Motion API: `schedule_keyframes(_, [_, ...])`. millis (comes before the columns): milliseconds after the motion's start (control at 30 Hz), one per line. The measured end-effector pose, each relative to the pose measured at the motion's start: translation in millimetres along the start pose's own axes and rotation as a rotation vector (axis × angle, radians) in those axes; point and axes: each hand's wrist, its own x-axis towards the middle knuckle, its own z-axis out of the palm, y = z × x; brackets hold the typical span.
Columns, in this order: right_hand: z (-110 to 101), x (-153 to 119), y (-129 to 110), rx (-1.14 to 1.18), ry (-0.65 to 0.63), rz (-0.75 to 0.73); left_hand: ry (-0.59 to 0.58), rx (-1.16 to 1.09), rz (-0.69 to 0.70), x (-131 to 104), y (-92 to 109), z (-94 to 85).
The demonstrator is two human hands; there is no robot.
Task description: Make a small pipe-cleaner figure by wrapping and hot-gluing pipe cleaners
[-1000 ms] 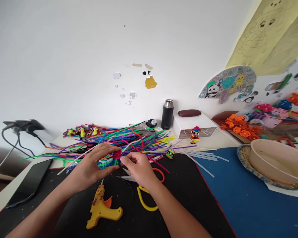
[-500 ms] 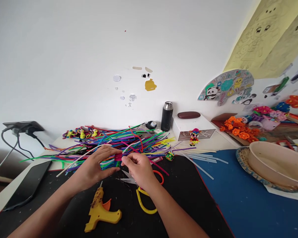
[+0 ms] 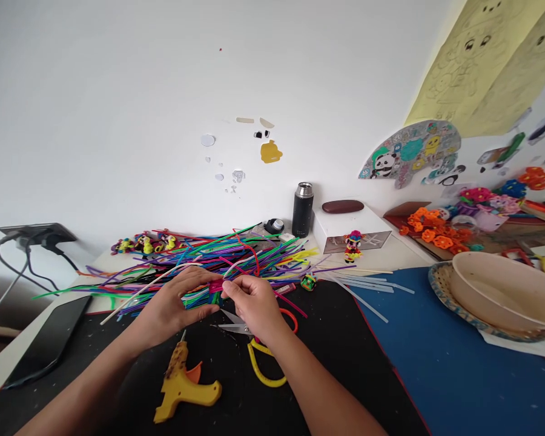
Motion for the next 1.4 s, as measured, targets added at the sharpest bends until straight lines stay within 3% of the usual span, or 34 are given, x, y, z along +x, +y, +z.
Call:
schedule_keyframes(400, [1,-1,-4,0.045,0.011,-0.003,0.07,-0.202,-0.13,-1,10,-4.6])
schedule_keyframes(633, [4,0,3,0.133,0.001,0.016,0.118,-0.365,-0.174,-4,10,5.6])
schedule_keyframes(1033, [10,-6,9,0.404,-0.269,0.143,0.233,-0.541,-0.16,-6,22,18.2])
schedule_keyframes(1200, [12,-7,8,0.475,-0.334,0.173,0.23,-0.587,-0.228,-7,23,25.3])
schedule_keyframes(1400, [8,-6,8,0.42,-0.236,0.174,0.144,-0.497,-0.244,-7,13,23.7])
